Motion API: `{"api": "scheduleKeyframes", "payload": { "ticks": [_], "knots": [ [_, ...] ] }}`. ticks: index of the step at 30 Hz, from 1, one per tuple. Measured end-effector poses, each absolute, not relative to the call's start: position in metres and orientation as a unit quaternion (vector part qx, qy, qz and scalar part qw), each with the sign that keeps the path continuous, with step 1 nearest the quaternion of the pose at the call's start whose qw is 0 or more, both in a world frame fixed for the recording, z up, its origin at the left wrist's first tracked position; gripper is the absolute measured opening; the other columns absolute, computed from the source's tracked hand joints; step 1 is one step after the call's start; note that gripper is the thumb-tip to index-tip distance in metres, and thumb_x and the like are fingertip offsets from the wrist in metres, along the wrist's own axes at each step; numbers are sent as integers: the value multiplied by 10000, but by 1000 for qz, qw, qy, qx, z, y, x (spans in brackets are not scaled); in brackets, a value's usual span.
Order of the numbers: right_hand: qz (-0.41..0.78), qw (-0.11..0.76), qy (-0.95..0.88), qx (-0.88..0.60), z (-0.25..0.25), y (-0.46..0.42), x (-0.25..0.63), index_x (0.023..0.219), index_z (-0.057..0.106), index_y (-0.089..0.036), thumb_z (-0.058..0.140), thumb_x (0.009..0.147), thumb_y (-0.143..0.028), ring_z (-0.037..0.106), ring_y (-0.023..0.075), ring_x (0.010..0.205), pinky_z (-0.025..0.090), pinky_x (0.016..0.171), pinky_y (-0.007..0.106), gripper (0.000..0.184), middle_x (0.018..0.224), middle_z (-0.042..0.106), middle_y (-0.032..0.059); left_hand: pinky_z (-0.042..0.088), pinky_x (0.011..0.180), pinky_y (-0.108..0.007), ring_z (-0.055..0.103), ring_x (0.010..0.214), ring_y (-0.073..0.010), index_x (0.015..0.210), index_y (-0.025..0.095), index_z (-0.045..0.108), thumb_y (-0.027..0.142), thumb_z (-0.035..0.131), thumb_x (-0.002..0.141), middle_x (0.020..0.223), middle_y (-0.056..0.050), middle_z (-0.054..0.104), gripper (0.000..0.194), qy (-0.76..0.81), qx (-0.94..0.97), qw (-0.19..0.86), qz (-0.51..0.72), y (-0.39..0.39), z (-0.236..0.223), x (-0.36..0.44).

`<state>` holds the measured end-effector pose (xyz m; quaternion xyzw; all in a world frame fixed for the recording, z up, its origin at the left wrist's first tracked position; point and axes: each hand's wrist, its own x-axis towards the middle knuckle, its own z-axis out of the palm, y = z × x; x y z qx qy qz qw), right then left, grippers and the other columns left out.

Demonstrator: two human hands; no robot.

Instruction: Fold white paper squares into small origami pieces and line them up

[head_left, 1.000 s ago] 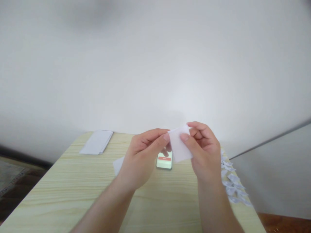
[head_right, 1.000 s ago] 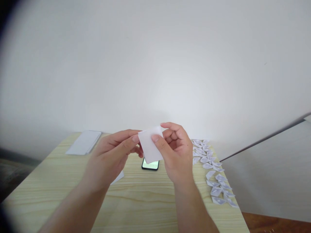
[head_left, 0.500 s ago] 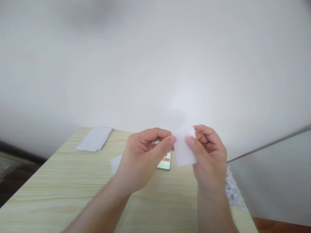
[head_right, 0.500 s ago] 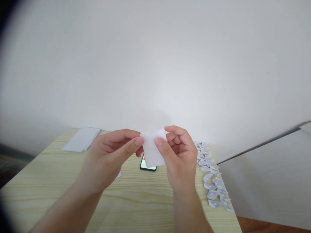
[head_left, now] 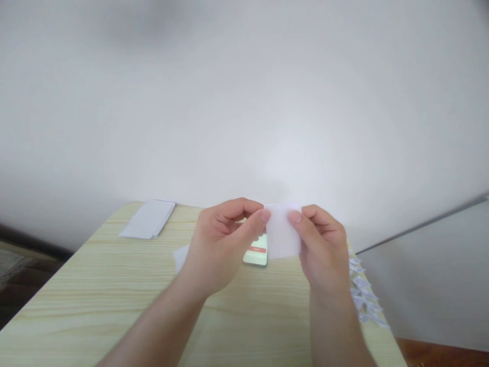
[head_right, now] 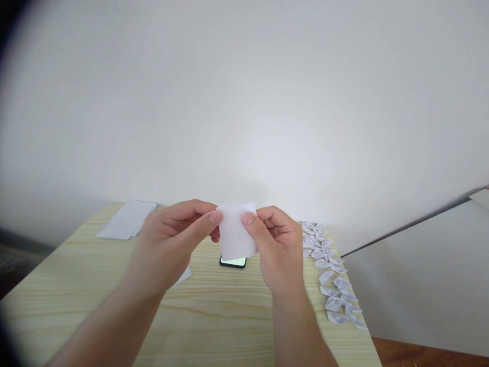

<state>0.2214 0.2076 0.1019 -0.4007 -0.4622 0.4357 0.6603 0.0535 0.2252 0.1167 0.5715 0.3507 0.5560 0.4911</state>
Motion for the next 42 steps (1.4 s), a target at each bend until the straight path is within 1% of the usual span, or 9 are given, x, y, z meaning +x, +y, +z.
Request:
{"api": "scheduleKeyframes", "payload": {
  "ticks": [9, 13, 20, 23, 26, 28, 33, 38, 42],
  "knots": [
    [455, 649, -469, -390, 103, 210, 223, 690, 635, -210, 823, 851, -350, 464, 108, 552, 371, 528, 253, 284, 592, 572, -44, 510, 612, -223, 615, 660, -128, 782, 172, 748, 342, 739, 911, 677, -15, 688, 214, 357, 571, 492, 551, 226, 116, 54],
    [468, 631, -482, -387, 103, 212, 227, 713, 696, -207, 796, 879, -359, 530, 122, 598, 429, 574, 264, 247, 633, 624, -22, 501, 609, -227, 608, 658, -127, 793, 178, 741, 349, 734, 914, 676, -11, 677, 209, 363, 574, 481, 554, 228, 113, 53],
    [414, 621, -518, -417, 100, 214, 230, 752, 746, -214, 766, 907, -388, 609, 131, 608, 491, 573, 260, 234, 654, 668, -16, 472, 582, -233, 583, 632, -126, 762, 171, 727, 343, 725, 916, 653, -10, 657, 230, 376, 576, 455, 565, 232, 109, 51],
    [430, 582, -540, -430, 103, 213, 230, 809, 761, -218, 742, 925, -424, 633, 129, 609, 517, 564, 250, 238, 692, 708, -12, 470, 574, -232, 585, 624, -127, 775, 172, 727, 342, 721, 920, 648, -9, 653, 224, 388, 570, 437, 578, 233, 108, 51],
    [414, 546, -572, -452, 106, 212, 231, 716, 714, -203, 745, 926, -426, 607, 109, 584, 493, 545, 222, 308, 642, 691, -16, 477, 585, -231, 591, 631, -127, 780, 172, 722, 329, 714, 927, 650, -9, 654, 216, 391, 566, 424, 589, 233, 107, 51],
    [397, 546, -575, -463, 108, 212, 231, 681, 688, -199, 745, 925, -432, 599, 106, 566, 483, 533, 218, 341, 622, 689, -15, 476, 587, -231, 587, 630, -125, 782, 172, 717, 333, 711, 931, 647, -7, 647, 219, 387, 563, 426, 593, 234, 107, 52],
    [421, 527, -578, -459, 108, 211, 231, 747, 729, -200, 739, 916, -485, 677, 152, 592, 532, 562, 265, 332, 673, 745, 16, 475, 586, -243, 564, 616, -123, 791, 176, 720, 332, 727, 914, 652, -4, 633, 198, 373, 536, 423, 628, 236, 103, 54],
    [416, 494, -598, -475, 114, 207, 231, 694, 702, -198, 709, 944, -476, 655, 151, 652, 492, 590, 263, 374, 679, 743, 26, 480, 591, -251, 572, 617, -129, 779, 184, 720, 319, 732, 904, 648, 0, 630, 184, 380, 521, 418, 640, 237, 103, 54],
    [413, 484, -612, -470, 115, 207, 232, 721, 728, -201, 690, 958, -479, 641, 152, 658, 470, 592, 270, 367, 698, 749, 30, 485, 596, -249, 578, 638, -127, 792, 184, 723, 327, 734, 907, 679, -2, 642, 184, 376, 515, 416, 648, 238, 102, 54]
  ]
}}
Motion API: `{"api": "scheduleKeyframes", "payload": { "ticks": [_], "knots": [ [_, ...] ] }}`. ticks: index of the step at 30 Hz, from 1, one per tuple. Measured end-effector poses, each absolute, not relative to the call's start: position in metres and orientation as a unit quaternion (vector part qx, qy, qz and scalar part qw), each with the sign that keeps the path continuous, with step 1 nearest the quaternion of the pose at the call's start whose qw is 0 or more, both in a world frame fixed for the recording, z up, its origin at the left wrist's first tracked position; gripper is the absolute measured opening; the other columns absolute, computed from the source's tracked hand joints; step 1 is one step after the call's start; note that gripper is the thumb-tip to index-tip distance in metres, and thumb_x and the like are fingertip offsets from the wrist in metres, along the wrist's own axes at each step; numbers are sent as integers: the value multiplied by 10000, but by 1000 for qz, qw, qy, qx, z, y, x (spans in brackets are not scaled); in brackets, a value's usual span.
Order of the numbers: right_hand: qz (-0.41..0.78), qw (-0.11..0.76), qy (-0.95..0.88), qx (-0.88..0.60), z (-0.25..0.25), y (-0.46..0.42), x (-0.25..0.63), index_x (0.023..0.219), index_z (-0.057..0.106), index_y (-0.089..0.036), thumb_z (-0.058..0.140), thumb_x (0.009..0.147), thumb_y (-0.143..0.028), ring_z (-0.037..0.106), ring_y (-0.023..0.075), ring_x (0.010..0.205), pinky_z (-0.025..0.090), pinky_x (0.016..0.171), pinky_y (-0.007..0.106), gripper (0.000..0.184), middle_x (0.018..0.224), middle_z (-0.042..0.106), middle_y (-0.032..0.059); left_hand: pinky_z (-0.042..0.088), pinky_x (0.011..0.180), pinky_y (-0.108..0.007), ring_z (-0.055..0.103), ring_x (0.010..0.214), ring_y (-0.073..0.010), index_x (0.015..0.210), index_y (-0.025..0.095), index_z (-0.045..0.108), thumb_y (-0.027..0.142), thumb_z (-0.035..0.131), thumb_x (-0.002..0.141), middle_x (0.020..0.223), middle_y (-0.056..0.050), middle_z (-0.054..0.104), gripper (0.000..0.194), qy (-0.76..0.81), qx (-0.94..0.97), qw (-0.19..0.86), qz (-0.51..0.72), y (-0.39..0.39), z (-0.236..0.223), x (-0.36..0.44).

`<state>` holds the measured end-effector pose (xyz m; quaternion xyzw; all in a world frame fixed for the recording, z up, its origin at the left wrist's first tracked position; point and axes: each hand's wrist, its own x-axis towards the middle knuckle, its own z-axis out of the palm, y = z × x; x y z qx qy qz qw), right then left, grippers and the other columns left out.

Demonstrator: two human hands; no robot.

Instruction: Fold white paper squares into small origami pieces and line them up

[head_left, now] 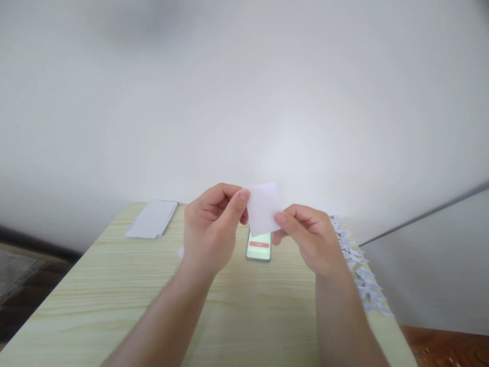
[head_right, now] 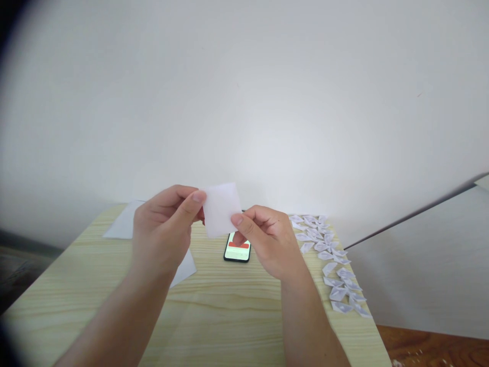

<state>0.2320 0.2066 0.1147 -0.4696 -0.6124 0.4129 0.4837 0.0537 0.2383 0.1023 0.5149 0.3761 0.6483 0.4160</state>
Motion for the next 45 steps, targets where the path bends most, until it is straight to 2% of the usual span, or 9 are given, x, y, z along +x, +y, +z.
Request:
{"api": "scheduleKeyframes", "payload": {
  "ticks": [6, 10, 15, 19, 23, 27, 31, 38, 45],
  "knots": [
    [387, 502, -621, -462, 109, 209, 232, 706, 706, -204, 674, 972, -469, 635, 152, 683, 464, 606, 269, 376, 704, 742, 24, 446, 571, -242, 543, 602, -112, 836, 187, 735, 345, 730, 922, 612, 20, 579, 180, 369, 522, 422, 643, 239, 102, 52],
    [390, 507, -613, -463, 109, 211, 231, 715, 722, -201, 676, 977, -436, 654, 148, 683, 490, 614, 268, 355, 719, 751, 25, 424, 566, -232, 539, 593, -105, 818, 178, 730, 323, 748, 907, 621, 15, 614, 172, 364, 566, 463, 576, 238, 105, 50],
    [409, 555, -588, -424, 104, 215, 230, 888, 783, -224, 766, 913, -353, 696, 147, 696, 548, 633, 262, 132, 770, 772, 6, 407, 570, -223, 541, 633, -105, 781, 169, 697, 320, 750, 902, 679, 8, 637, 200, 341, 591, 506, 528, 239, 106, 48],
    [359, 612, -553, -436, 102, 217, 231, 834, 784, -212, 808, 860, -233, 595, 91, 594, 497, 578, 217, 41, 641, 684, -36, 359, 543, -230, 484, 614, -97, 787, 169, 730, 321, 768, 887, 666, 13, 604, 186, 361, 610, 489, 509, 240, 105, 48],
    [351, 617, -544, -448, 103, 216, 231, 847, 784, -209, 829, 842, -244, 517, 81, 486, 434, 473, 216, 58, 532, 605, -58, 283, 478, -230, 385, 515, -73, 894, 216, 794, 318, 774, 890, 542, 53, 505, 104, 384, 622, 432, 527, 239, 102, 47],
    [383, 612, -558, -410, 105, 214, 231, 936, 782, -234, 818, 858, -239, 709, 149, 647, 595, 636, 294, 87, 718, 764, -4, 458, 560, -222, 607, 631, -109, 978, 228, 797, 278, 754, 913, 683, 11, 691, 92, 347, 616, 434, 558, 239, 102, 47],
    [373, 616, -571, -394, 104, 212, 232, 958, 795, -244, 832, 839, -196, 760, 180, 848, 629, 794, 335, 134, 919, 802, 25, 569, 701, -243, 711, 793, -145, 961, 211, 810, 232, 782, 887, 877, -36, 787, 82, 325, 623, 420, 574, 238, 103, 47],
    [369, 625, -596, -343, 104, 211, 234, 947, 807, -252, 792, 880, -187, 750, 197, 933, 609, 860, 379, 95, 1002, 809, 35, 604, 787, -254, 735, 903, -161, 943, 220, 821, 150, 801, 855, 950, -35, 800, 114, 273, 626, 437, 586, 234, 105, 45],
    [342, 650, -576, -357, 106, 210, 230, 861, 793, -232, 799, 876, -195, 727, 160, 803, 586, 735, 306, 41, 871, 794, 21, 580, 804, -292, 715, 886, -172, 946, 215, 820, 126, 777, 871, 963, -49, 795, 123, 265, 640, 426, 582, 233, 105, 46]
  ]
}}
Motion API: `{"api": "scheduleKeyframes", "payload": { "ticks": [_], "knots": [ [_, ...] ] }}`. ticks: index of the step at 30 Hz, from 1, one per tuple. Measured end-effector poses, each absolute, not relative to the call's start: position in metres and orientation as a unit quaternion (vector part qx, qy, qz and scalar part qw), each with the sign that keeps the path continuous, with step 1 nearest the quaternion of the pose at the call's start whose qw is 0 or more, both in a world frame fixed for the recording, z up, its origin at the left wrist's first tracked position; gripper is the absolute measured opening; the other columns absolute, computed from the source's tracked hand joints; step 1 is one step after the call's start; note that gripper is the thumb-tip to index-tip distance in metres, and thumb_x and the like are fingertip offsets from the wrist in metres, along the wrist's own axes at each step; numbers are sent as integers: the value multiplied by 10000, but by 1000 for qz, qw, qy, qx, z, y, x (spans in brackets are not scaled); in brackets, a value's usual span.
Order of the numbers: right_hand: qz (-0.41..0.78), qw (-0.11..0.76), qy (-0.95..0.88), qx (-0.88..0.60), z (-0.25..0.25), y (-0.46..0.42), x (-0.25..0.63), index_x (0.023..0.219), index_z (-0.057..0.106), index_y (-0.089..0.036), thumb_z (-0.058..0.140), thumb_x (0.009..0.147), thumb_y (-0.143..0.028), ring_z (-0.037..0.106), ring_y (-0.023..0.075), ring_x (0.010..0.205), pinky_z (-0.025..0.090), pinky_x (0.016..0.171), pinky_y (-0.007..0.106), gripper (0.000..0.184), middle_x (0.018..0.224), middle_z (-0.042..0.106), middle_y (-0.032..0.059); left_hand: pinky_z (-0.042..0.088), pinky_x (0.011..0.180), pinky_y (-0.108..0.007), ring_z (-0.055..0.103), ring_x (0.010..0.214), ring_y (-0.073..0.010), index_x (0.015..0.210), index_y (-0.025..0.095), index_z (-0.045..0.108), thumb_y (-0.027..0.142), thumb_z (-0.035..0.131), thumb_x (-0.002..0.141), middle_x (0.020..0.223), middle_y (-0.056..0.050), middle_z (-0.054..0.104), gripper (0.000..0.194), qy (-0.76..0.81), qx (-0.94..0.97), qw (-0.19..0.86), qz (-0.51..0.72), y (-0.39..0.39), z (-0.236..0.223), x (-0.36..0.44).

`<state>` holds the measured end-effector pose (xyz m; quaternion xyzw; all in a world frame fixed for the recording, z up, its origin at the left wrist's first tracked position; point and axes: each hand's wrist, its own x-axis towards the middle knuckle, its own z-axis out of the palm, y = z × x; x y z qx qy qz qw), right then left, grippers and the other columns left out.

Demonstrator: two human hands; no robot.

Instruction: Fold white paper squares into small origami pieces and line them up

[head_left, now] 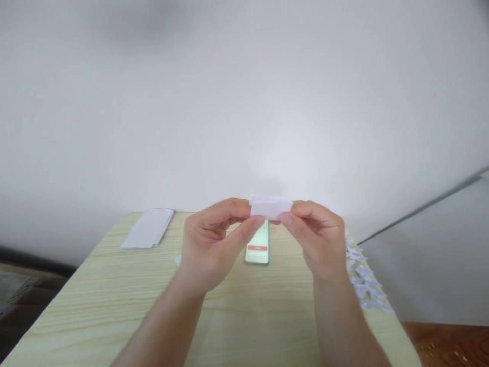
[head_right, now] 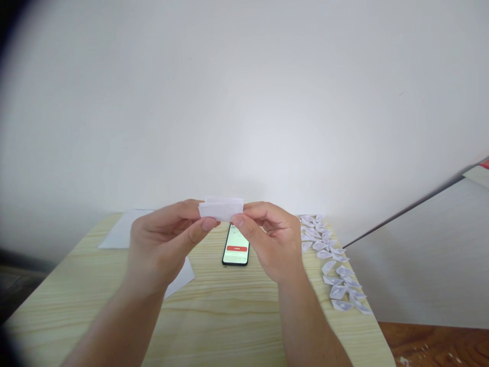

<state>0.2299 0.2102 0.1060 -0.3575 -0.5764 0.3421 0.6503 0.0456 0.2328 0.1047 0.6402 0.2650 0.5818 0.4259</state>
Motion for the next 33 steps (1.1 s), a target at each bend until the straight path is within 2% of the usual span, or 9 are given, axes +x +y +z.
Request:
{"api": "scheduleKeyframes", "payload": {
  "ticks": [9, 16, 22, 25, 30, 33],
  "knots": [
    [343, 660, -556, -371, 106, 206, 225, 896, 747, -227, 820, 853, -179, 743, 170, 831, 607, 773, 323, 97, 903, 779, 17, 519, 696, -261, 640, 763, -128, 883, 186, 762, 166, 764, 892, 827, -21, 731, 23, 284, 633, 392, 605, 232, 98, 49],
    [335, 681, -532, -375, 105, 208, 221, 875, 717, -211, 802, 870, -211, 745, 161, 744, 615, 674, 293, 85, 815, 778, 15, 535, 656, -245, 661, 719, -120, 845, 185, 724, 123, 815, 826, 791, 1, 725, 111, 303, 627, 358, 622, 229, 100, 53],
    [329, 692, -530, -362, 105, 208, 221, 892, 719, -218, 800, 864, -167, 743, 156, 755, 617, 691, 293, 101, 852, 785, 14, 559, 659, -258, 660, 718, -130, 797, 182, 683, 158, 829, 806, 772, -2, 691, 149, 319, 620, 362, 619, 228, 104, 54],
    [304, 688, -536, -384, 104, 207, 221, 903, 715, -226, 801, 867, -192, 728, 156, 742, 599, 669, 287, 99, 843, 774, 14, 565, 660, -266, 666, 735, -143, 854, 194, 640, 182, 846, 785, 791, -5, 681, 218, 319, 608, 385, 617, 228, 105, 54],
    [259, 670, -554, -421, 102, 204, 220, 1001, 715, -249, 789, 877, -218, 727, 170, 811, 606, 753, 312, 148, 915, 765, 22, 555, 672, -265, 665, 723, -142, 1152, 231, 607, 187, 831, 809, 804, 5, 705, 412, 318, 630, 431, 561, 230, 106, 50],
    [228, 664, -573, -424, 103, 203, 219, 1077, 718, -268, 784, 879, -194, 726, 170, 835, 599, 797, 313, 221, 920, 767, 12, 540, 682, -260, 644, 729, -134, 1066, 216, 710, 234, 797, 860, 808, -9, 715, 224, 326, 644, 422, 548, 232, 105, 48]
  ]
}}
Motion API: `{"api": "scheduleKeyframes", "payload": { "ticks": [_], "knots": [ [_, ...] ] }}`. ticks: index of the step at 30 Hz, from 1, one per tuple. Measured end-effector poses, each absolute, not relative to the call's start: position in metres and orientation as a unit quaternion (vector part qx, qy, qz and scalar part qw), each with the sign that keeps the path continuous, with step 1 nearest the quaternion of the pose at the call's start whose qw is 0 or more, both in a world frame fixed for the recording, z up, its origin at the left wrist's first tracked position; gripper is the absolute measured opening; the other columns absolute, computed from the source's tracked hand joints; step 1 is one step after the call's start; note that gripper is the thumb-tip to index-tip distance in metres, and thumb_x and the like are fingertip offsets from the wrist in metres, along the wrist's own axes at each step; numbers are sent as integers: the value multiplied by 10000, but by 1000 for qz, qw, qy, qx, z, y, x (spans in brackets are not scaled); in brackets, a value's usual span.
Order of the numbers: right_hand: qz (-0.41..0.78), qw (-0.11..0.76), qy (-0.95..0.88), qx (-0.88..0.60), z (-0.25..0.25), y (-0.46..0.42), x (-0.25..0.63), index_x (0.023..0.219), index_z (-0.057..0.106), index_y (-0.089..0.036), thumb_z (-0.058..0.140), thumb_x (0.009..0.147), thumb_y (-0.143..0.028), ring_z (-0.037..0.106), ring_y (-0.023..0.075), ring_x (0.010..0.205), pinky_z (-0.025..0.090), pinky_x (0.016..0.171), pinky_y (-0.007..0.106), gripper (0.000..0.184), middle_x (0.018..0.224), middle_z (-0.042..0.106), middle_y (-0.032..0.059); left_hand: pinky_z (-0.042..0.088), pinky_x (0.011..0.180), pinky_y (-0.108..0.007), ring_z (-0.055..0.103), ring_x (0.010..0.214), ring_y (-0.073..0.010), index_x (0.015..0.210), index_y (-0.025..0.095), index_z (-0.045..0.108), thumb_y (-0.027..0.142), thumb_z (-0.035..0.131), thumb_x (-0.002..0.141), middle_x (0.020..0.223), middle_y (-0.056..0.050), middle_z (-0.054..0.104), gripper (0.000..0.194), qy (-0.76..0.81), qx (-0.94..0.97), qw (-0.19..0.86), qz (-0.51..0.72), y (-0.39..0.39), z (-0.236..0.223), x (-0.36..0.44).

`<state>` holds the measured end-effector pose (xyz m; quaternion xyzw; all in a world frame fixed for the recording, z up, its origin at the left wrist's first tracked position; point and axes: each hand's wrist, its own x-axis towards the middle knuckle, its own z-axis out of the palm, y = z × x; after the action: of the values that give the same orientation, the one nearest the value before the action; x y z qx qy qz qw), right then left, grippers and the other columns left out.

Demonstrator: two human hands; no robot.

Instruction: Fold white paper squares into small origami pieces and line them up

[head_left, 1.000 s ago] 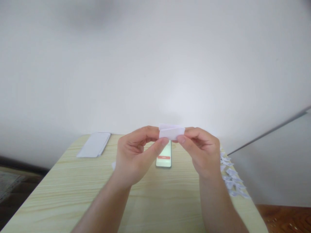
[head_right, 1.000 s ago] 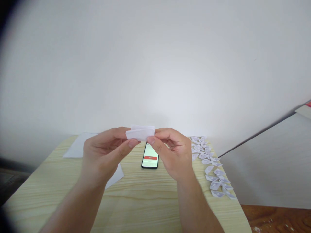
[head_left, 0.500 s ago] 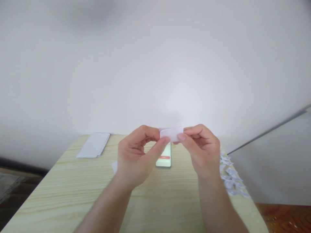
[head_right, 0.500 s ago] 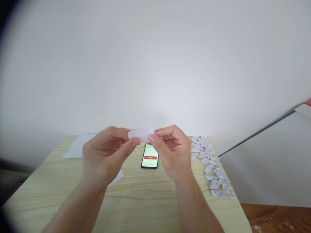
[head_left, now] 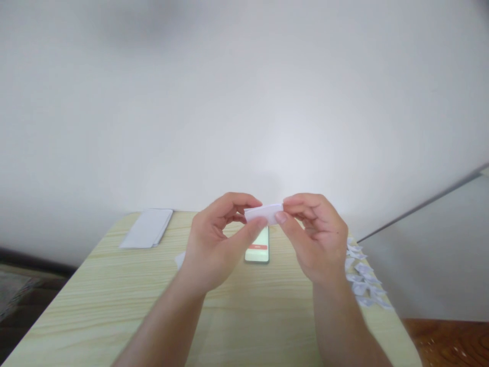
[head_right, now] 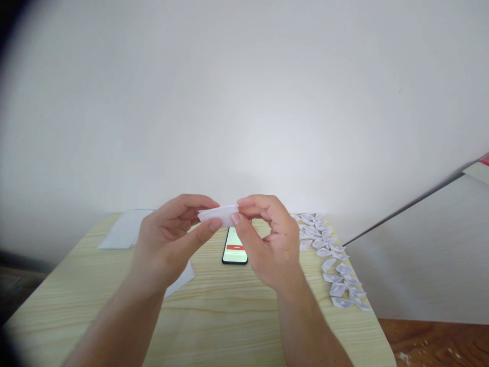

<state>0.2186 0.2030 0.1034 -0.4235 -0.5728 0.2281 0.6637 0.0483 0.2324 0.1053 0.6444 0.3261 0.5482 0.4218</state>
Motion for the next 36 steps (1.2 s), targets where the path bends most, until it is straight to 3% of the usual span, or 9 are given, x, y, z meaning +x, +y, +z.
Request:
{"api": "scheduleKeyframes", "payload": {
  "ticks": [3, 8, 16, 32, 36],
  "knots": [
    [230, 656, -579, -427, 105, 203, 218, 1089, 734, -272, 776, 892, -223, 736, 183, 856, 608, 809, 330, 208, 938, 777, 20, 527, 691, -269, 636, 729, -138, 893, 199, 746, 256, 776, 884, 784, -11, 713, 65, 335, 651, 401, 551, 233, 103, 48],
    [270, 638, -569, -443, 109, 202, 222, 993, 780, -255, 785, 893, -273, 766, 206, 883, 644, 851, 375, 102, 976, 803, 39, 509, 705, -295, 638, 752, -159, 877, 201, 743, 246, 772, 879, 808, -19, 723, 54, 355, 673, 342, 551, 231, 103, 48],
    [253, 627, -577, -458, 112, 201, 222, 1020, 810, -271, 783, 892, -255, 782, 230, 909, 669, 857, 412, 132, 1025, 819, 44, 522, 671, -287, 623, 711, -147, 824, 213, 746, 226, 773, 859, 763, -4, 710, 47, 382, 688, 264, 558, 231, 107, 52],
    [232, 617, -590, -466, 114, 202, 216, 1050, 790, -269, 718, 935, -255, 760, 212, 901, 673, 791, 380, 136, 1018, 800, 41, 592, 696, -279, 662, 777, -163, 919, 220, 769, 236, 754, 879, 848, -26, 739, 46, 370, 688, 271, 563, 231, 101, 55],
    [241, 628, -580, -460, 116, 202, 218, 1032, 789, -269, 717, 938, -262, 754, 191, 819, 670, 732, 356, 119, 984, 799, 31, 586, 677, -260, 687, 763, -160, 961, 230, 795, 264, 749, 896, 845, -26, 767, 87, 369, 681, 297, 559, 230, 102, 54]
  ]
}}
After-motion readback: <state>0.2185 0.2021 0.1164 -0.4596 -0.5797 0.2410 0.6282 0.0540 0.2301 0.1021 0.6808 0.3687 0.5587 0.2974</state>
